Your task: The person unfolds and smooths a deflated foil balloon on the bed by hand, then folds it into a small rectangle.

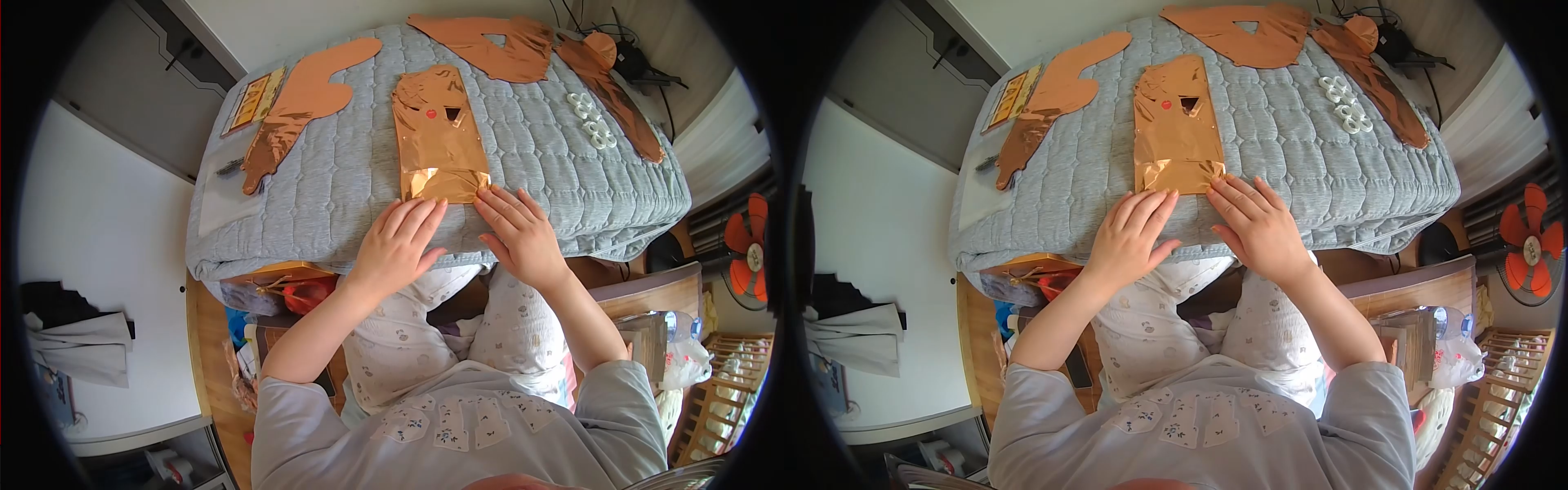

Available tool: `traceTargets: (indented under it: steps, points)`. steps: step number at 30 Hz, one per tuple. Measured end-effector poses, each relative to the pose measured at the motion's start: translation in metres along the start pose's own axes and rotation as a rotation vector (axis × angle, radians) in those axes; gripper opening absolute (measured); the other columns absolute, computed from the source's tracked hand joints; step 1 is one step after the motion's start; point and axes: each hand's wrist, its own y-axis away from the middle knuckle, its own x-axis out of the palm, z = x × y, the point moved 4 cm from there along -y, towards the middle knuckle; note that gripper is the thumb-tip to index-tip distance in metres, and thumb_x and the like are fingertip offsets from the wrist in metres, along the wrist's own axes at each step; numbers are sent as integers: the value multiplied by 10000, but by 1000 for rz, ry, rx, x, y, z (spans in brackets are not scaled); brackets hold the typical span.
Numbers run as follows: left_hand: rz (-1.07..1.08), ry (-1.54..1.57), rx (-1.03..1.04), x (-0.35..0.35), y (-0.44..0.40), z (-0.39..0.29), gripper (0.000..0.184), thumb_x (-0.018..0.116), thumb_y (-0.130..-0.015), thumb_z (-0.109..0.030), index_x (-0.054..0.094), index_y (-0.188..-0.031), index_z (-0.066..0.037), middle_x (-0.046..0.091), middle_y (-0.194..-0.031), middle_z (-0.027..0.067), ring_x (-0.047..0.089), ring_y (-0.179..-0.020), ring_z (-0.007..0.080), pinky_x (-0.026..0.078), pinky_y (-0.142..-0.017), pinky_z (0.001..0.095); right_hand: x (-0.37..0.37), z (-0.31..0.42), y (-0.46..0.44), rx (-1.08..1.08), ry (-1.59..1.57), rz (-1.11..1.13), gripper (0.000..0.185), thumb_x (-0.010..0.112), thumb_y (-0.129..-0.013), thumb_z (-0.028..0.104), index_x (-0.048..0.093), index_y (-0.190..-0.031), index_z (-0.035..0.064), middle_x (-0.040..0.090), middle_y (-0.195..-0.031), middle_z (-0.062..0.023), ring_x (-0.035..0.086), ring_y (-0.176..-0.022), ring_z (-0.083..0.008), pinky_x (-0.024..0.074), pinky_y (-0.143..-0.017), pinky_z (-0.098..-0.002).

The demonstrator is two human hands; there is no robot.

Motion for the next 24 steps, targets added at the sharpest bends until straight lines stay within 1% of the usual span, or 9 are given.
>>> traceTargets:
  steps: [1,3,5,6,8,9,11,18,24]
  points:
    - [-17,13,-6,0,3,2,752,777,-851,-373,508,-1497,-97,541,-1432,73,520,-1296,233,418,-1125,445,-1,0,0,0,-1,1,516,696,-943,273,596,-1411,81,586,-1471,-80,519,-1397,-269,373,-1178,-504]
    - [-33,25,-13,-2,8,4,744,781,-849,-352,513,-1497,-101,550,-1431,74,523,-1301,228,429,-1105,451,-1,1,-1,18,-42,20,528,693,-927,212,583,-1428,84,568,-1495,-81,503,-1415,-284,345,-1194,-513]
    - [-34,-74,-17,-5,11,2,732,764,-859,-388,524,-1496,-118,567,-1443,33,530,-1301,192,403,-1060,407,-1,0,-1,25,-50,24,519,684,-932,206,583,-1428,87,567,-1495,-80,503,-1413,-285,342,-1194,-511]
    - [-34,-75,-19,-7,12,0,732,764,-859,-388,524,-1496,-118,567,-1443,33,530,-1301,192,403,-1060,407,-1,-1,-1,33,-56,28,511,675,-937,201,584,-1428,89,567,-1496,-78,503,-1412,-286,340,-1195,-510]
    - [-33,-160,-41,-9,13,-2,719,746,-865,-429,538,-1493,-148,568,-1458,-18,525,-1302,156,360,-1002,369,-1,0,-2,38,-56,29,507,671,-940,199,585,-1427,90,568,-1495,-78,506,-1408,-287,342,-1193,-509]
    - [-33,-160,-43,-8,13,-2,719,746,-865,-429,538,-1493,-148,568,-1458,-18,525,-1302,156,360,-1002,369,-1,-1,-2,44,-56,30,502,666,-942,197,586,-1426,90,569,-1494,-77,509,-1404,-288,344,-1190,-509]
    - [-53,-197,-52,-5,15,-1,719,736,-863,-460,542,-1495,-177,564,-1470,-47,520,-1305,141,330,-966,367,0,-1,-2,44,-53,26,497,663,-945,199,589,-1424,91,570,-1493,-77,510,-1402,-288,344,-1190,-508]
    - [-73,-227,-83,-2,20,-2,735,743,-848,-481,547,-1497,-199,558,-1484,-61,518,-1305,133,310,-950,377,-2,1,-2,68,-43,-3,447,644,-963,194,620,-1397,94,590,-1477,-76,509,-1396,-302,348,-1182,-504]
    - [-91,-140,-82,-4,21,2,712,743,-850,-464,561,-1484,-196,571,-1471,-54,536,-1285,139,309,-943,373,2,-3,2,105,-14,-33,405,639,-969,194,648,-1358,79,584,-1488,-78,513,-1384,-313,332,-1184,-514]
